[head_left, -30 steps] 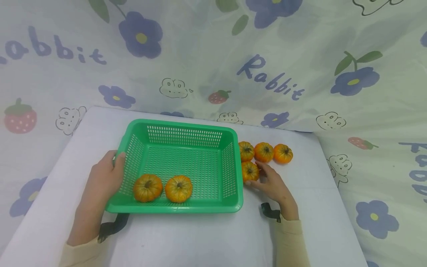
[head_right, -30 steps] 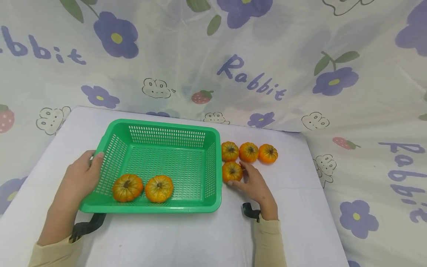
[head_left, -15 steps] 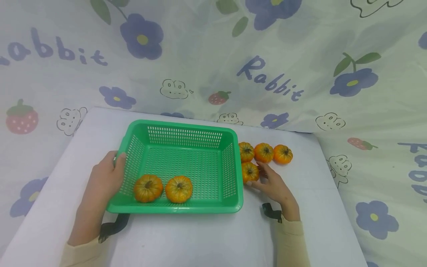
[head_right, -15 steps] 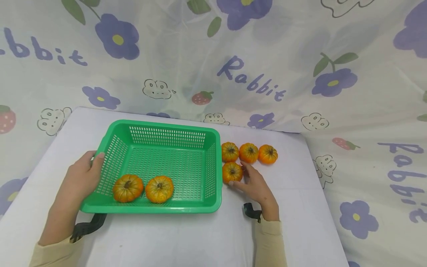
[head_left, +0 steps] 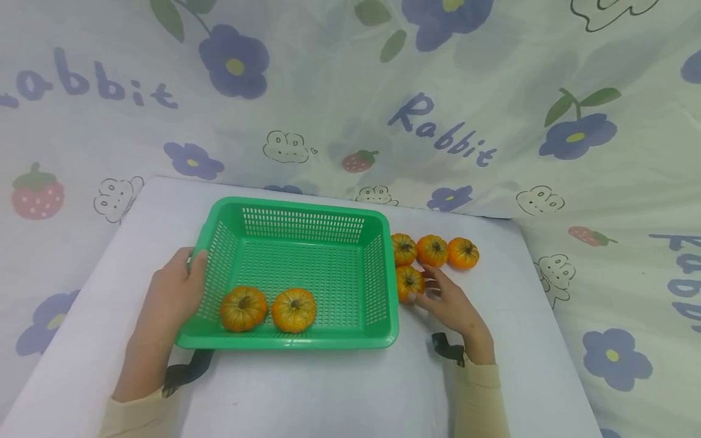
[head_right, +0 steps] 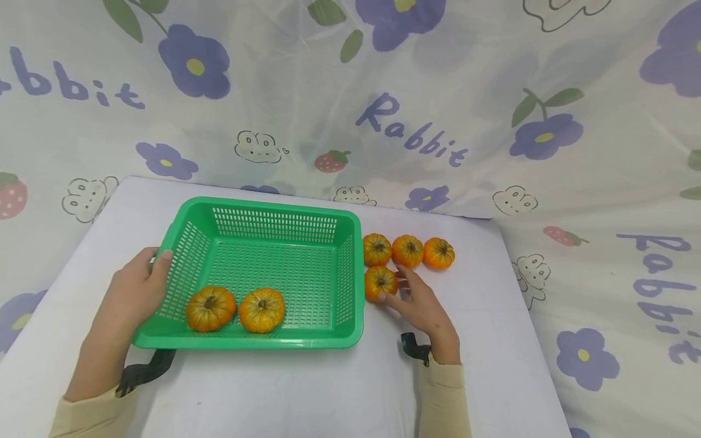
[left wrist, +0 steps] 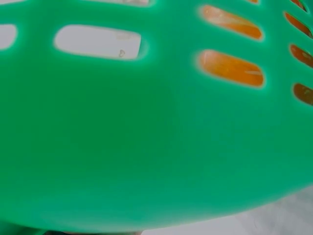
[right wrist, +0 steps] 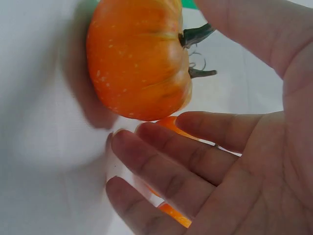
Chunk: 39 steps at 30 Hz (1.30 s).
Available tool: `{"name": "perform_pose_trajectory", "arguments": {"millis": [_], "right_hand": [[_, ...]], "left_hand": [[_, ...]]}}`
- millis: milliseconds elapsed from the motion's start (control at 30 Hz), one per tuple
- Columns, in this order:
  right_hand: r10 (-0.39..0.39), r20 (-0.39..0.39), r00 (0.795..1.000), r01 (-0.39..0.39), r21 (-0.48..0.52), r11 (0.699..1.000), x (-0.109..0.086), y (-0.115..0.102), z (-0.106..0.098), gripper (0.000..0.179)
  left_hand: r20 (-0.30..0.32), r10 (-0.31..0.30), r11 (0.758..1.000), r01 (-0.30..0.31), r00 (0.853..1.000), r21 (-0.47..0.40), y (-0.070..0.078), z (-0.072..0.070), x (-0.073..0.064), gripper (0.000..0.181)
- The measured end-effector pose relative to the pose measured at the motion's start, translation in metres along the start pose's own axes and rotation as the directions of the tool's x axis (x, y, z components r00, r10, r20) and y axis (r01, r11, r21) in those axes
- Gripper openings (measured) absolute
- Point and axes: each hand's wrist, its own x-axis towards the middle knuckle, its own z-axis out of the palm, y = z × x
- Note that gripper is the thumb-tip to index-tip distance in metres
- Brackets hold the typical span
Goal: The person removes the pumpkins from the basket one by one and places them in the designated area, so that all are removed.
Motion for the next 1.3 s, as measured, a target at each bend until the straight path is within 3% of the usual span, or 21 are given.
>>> {"name": "perform_pose_trajectory", "arguments": {"millis": [433,800,1067,1167,1300], "right_hand": [[0.082,0.043,0.996,-0.078,-0.084,0.993,-0.012,-0.016,-0.012,0.081],[-0.105,0.025,0.994,0.108,-0.178,0.978,-0.016,-0.054,-0.032,0.074],[-0.122,0.107,0.987,0.145,-0.248,0.958,-0.008,-0.097,-0.045,0.085],[-0.167,0.149,0.975,0.199,-0.239,0.950,-0.003,-0.118,-0.051,0.082],[-0.242,0.192,0.951,0.290,-0.285,0.914,0.004,-0.147,-0.059,0.080]], "left_hand": [[0.008,0.000,1.000,0.001,1.000,-0.005,-0.002,0.001,0.001,0.076],[0.010,0.001,1.000,-0.001,1.000,0.005,-0.002,-0.001,0.001,0.078],[0.000,0.001,1.000,-0.001,1.000,0.012,-0.006,-0.004,0.001,0.078],[-0.001,0.003,1.000,-0.002,1.000,0.011,-0.006,-0.003,0.002,0.079],[0.002,0.012,1.000,-0.012,1.000,0.003,-0.003,0.001,0.003,0.077]]}}
